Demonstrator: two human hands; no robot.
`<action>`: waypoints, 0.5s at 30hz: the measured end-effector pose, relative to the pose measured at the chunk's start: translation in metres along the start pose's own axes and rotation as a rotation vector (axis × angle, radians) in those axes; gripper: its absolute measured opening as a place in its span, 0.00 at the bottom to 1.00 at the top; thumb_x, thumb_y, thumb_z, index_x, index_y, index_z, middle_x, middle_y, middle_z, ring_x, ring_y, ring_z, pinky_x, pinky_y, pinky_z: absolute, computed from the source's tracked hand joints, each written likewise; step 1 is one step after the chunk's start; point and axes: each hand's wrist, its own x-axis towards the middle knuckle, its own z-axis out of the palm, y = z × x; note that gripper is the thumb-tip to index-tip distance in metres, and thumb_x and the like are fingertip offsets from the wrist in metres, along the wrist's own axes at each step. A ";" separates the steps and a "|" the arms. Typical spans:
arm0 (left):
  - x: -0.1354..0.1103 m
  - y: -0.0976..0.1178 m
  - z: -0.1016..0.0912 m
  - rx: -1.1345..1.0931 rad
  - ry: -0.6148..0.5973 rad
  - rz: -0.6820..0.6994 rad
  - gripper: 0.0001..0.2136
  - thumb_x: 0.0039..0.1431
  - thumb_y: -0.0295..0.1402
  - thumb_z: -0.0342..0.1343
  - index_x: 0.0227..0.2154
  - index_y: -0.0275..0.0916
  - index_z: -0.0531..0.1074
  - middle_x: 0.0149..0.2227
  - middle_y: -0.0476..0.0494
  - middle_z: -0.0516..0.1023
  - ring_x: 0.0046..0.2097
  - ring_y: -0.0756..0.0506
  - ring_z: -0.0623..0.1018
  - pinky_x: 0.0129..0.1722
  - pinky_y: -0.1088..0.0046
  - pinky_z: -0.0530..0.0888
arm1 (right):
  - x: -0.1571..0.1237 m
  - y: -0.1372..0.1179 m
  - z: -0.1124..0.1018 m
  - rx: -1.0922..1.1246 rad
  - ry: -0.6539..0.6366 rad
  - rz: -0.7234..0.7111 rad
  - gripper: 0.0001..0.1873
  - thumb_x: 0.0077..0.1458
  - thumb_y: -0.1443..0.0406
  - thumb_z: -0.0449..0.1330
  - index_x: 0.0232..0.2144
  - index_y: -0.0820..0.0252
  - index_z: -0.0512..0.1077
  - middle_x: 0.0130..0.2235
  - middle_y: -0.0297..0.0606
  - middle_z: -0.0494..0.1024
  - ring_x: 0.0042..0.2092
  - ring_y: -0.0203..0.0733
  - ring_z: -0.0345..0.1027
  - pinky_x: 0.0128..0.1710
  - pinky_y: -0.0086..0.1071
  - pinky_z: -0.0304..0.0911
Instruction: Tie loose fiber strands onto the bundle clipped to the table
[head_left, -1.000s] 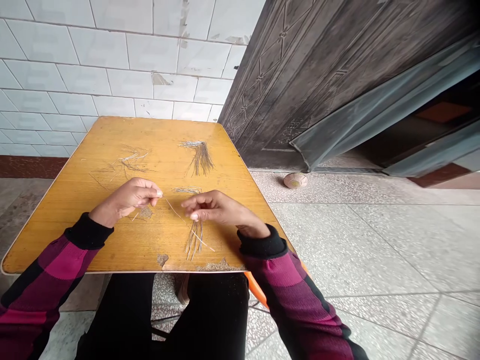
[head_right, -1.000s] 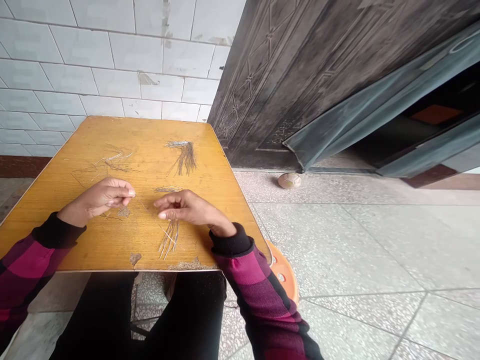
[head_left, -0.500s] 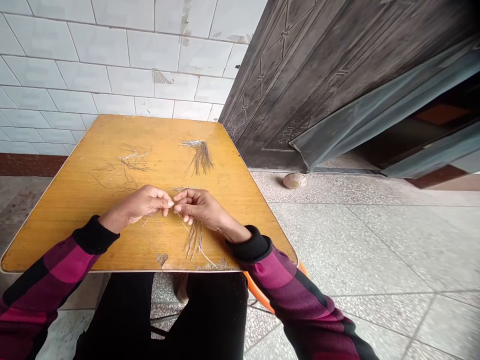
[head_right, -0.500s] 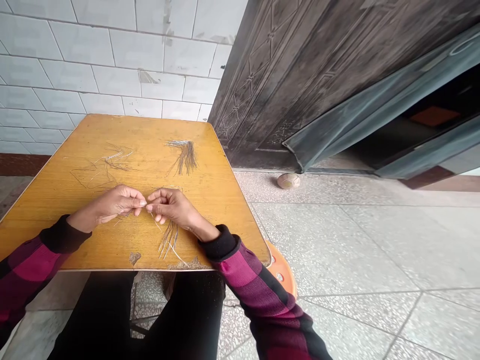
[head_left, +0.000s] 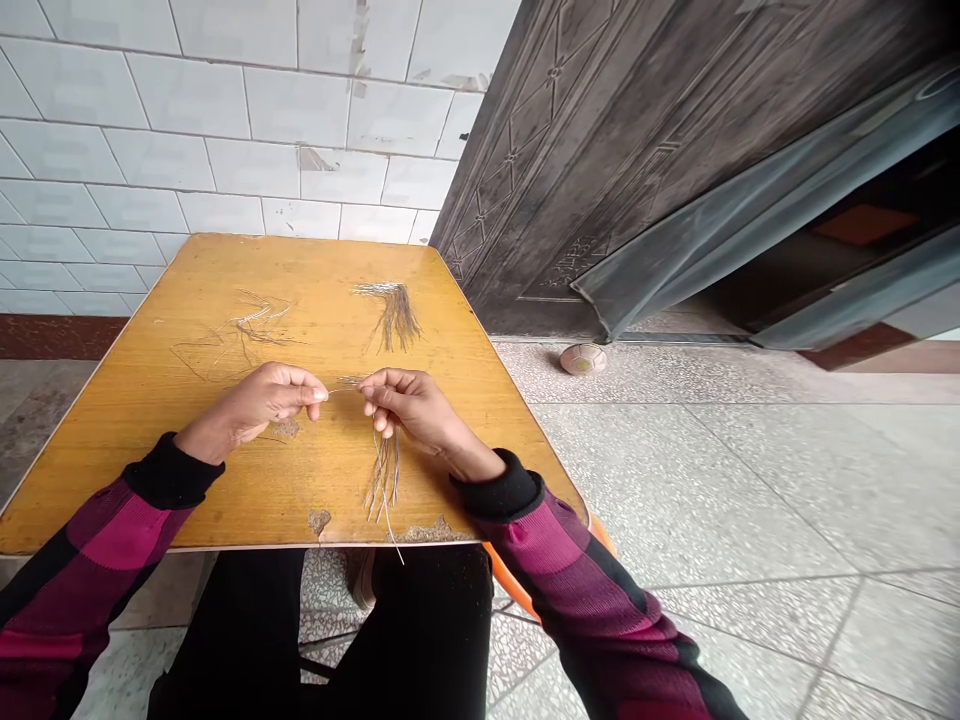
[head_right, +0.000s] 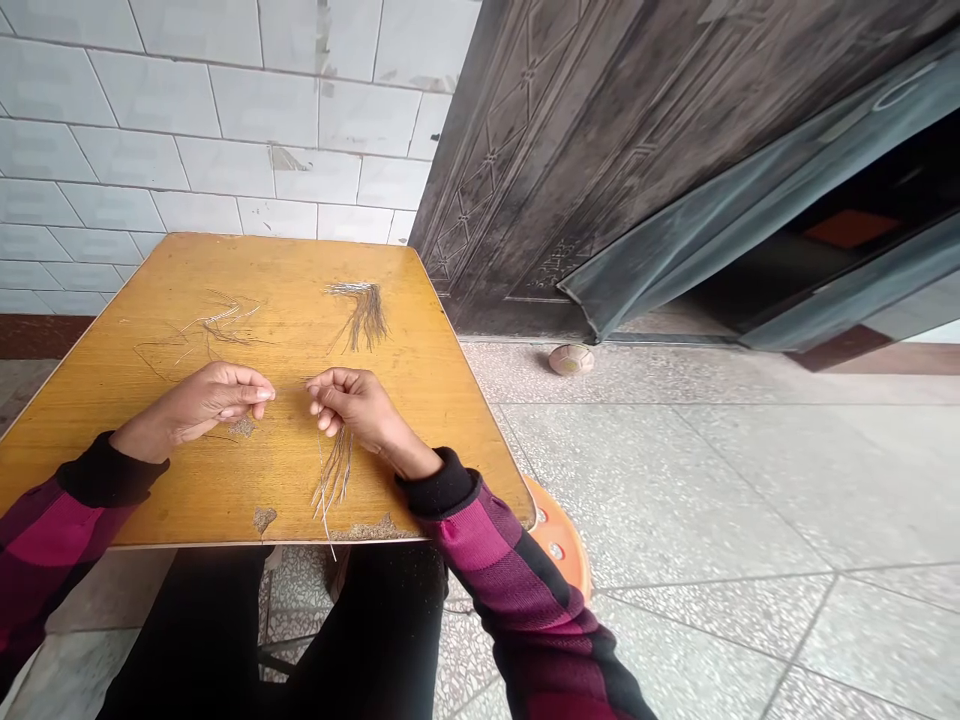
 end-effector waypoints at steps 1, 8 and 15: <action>0.000 -0.001 -0.001 -0.004 -0.001 0.003 0.12 0.52 0.38 0.58 0.24 0.34 0.73 0.20 0.49 0.68 0.19 0.56 0.54 0.18 0.77 0.49 | 0.000 0.000 -0.001 0.003 0.006 -0.001 0.15 0.43 0.58 0.67 0.28 0.62 0.69 0.23 0.30 0.73 0.19 0.27 0.63 0.15 0.22 0.59; 0.003 0.000 0.000 -0.112 0.039 0.011 0.12 0.49 0.37 0.60 0.19 0.33 0.70 0.20 0.48 0.68 0.18 0.58 0.55 0.17 0.78 0.49 | 0.002 0.001 -0.005 0.021 0.005 -0.008 0.12 0.45 0.61 0.66 0.28 0.62 0.69 0.23 0.31 0.73 0.19 0.27 0.63 0.16 0.23 0.58; 0.007 -0.005 -0.001 -0.157 0.086 0.033 0.14 0.47 0.38 0.61 0.18 0.34 0.66 0.17 0.52 0.64 0.18 0.58 0.54 0.17 0.79 0.47 | 0.003 0.001 -0.009 -0.040 0.010 -0.020 0.13 0.45 0.60 0.65 0.28 0.62 0.69 0.25 0.32 0.74 0.20 0.28 0.64 0.19 0.24 0.60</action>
